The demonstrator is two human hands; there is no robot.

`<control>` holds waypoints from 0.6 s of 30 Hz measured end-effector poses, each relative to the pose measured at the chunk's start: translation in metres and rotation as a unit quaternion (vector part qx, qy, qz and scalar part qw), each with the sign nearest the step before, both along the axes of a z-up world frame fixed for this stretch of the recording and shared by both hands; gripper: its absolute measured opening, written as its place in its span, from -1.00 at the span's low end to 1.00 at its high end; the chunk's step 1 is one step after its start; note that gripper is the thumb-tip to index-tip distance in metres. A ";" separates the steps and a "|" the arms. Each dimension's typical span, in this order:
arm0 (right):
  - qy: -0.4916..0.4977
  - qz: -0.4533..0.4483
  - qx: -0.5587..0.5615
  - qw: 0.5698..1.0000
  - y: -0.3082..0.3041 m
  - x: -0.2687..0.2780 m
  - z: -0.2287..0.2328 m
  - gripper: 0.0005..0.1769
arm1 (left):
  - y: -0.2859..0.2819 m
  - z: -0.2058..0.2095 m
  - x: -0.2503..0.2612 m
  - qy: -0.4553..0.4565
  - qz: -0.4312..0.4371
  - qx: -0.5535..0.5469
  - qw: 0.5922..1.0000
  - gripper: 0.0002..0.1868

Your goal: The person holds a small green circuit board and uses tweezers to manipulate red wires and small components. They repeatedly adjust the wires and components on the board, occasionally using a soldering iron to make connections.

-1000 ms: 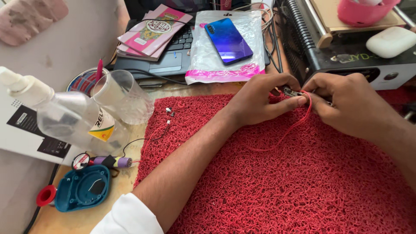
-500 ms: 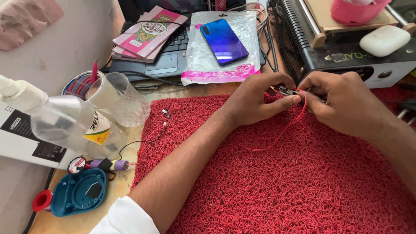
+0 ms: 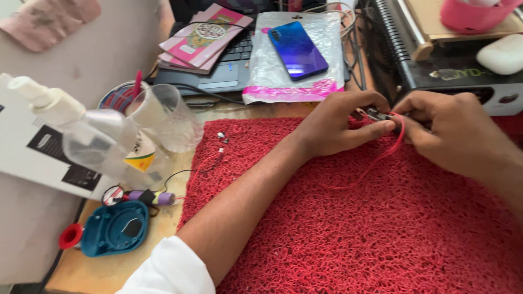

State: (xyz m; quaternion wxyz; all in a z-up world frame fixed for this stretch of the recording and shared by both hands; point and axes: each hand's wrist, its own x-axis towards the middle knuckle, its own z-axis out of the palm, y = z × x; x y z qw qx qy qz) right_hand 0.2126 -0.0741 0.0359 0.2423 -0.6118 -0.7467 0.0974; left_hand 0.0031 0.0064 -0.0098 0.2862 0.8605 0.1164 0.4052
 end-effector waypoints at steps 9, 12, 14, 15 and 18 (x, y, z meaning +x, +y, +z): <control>-0.005 -0.023 -0.015 1.000 0.009 0.009 -0.015 -0.77 | 0.008 -0.010 0.003 0.002 -0.001 0.015 1.000 -0.62; -0.013 -0.024 -0.019 0.999 0.011 0.012 -0.018 -0.78 | 0.008 -0.011 0.004 0.001 0.001 0.017 1.000 -0.61; -0.021 -0.018 -0.024 0.999 0.012 0.012 -0.019 -0.78 | 0.007 -0.010 0.004 0.009 0.006 0.012 1.000 -0.61; -0.024 -0.013 -0.026 0.999 0.013 0.012 -0.019 -0.78 | 0.007 -0.010 0.004 0.016 0.009 0.005 1.000 -0.62; -0.023 -0.020 -0.049 0.998 0.012 0.011 -0.017 -0.78 | 0.005 -0.009 0.004 0.019 0.015 0.012 1.000 -0.62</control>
